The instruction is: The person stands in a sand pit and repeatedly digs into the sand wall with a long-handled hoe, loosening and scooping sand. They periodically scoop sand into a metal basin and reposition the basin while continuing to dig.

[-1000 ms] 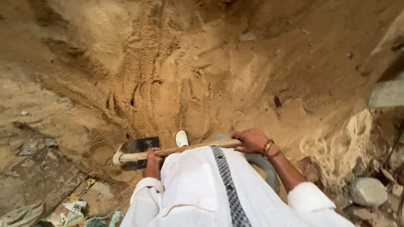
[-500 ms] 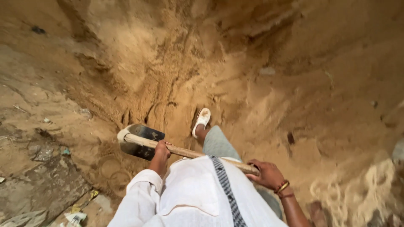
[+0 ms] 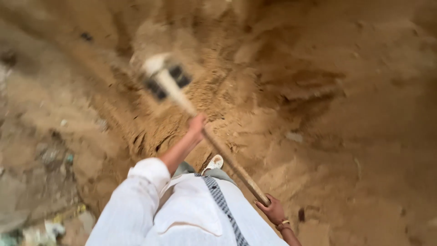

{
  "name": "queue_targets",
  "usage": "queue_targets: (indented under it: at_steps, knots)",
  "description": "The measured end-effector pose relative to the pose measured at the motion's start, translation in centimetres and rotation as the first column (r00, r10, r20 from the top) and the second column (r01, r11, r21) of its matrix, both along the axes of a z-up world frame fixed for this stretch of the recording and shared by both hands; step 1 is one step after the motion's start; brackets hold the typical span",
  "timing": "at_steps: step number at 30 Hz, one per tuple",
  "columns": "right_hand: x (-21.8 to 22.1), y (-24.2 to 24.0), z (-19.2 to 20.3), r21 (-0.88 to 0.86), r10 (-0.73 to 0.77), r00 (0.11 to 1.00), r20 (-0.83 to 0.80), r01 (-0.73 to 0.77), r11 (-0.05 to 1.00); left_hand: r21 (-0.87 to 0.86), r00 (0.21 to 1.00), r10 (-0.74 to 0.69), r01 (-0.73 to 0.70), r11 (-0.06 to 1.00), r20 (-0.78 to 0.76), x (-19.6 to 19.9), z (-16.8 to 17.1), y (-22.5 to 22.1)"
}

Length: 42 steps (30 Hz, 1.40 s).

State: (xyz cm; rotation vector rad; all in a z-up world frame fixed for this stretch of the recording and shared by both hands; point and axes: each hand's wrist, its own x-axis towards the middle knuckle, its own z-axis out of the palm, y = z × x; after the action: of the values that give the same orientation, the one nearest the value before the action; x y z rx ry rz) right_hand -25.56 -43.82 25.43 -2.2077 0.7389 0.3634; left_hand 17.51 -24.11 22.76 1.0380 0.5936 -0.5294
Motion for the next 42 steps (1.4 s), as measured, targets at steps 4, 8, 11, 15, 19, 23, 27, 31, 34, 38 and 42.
queue_targets:
  at_steps: [4,8,11,15,19,23,27,31,34,38,42]
  knots:
    - [8.3,-1.6,-2.9,0.132,-0.071,0.982,0.173,0.048,0.990,-0.035,0.970,-0.096,0.106,0.994,0.225,5.2,14.8,-3.3]
    - [19.5,1.8,1.7,0.211,-0.215,0.946,0.241,0.166,0.963,0.074,0.866,-0.150,0.130,0.989,0.478,11.3,29.2,-4.0]
    - [29.1,3.7,2.7,0.191,-0.186,0.887,0.423,0.113,0.975,0.147,0.725,-0.234,0.182,0.972,0.647,18.7,30.7,-4.5]
    - [41.3,9.3,14.2,0.286,-0.219,0.893,0.392,0.108,0.952,0.143,0.765,-0.212,0.158,0.977,0.609,20.1,27.8,-4.4]
    - [51.8,11.4,13.2,0.219,0.040,0.904,0.426,-0.146,0.965,0.111,0.853,-0.173,0.136,0.984,0.492,21.4,20.7,-2.0]
    - [57.2,13.9,1.3,0.263,0.151,0.936,0.319,-0.240,0.934,0.037,0.956,-0.191,0.188,0.981,0.222,24.0,3.0,0.2]
    - [53.6,15.9,-9.6,0.195,0.259,0.927,0.270,-0.316,0.929,0.039,0.928,-0.366,0.364,0.931,0.069,20.1,-17.0,5.0]
    - [47.3,20.5,-7.8,0.503,0.191,0.977,-0.090,-0.121,0.856,0.105,0.911,-0.409,0.413,0.905,-0.058,12.5,-10.1,8.7]
    - [46.0,21.6,-7.4,0.566,0.175,0.969,-0.177,-0.046,0.823,0.126,0.880,-0.449,0.469,0.874,-0.155,9.7,-14.5,9.9]
    - [49.2,22.1,-3.1,0.637,0.111,0.921,-0.374,0.168,0.753,0.086,0.805,-0.532,0.568,0.818,-0.262,13.2,-15.4,8.6]
    - [50.0,22.0,-2.2,0.621,0.099,0.914,-0.393,0.185,0.761,0.062,0.794,-0.523,0.566,0.822,-0.309,14.2,-15.2,7.8]
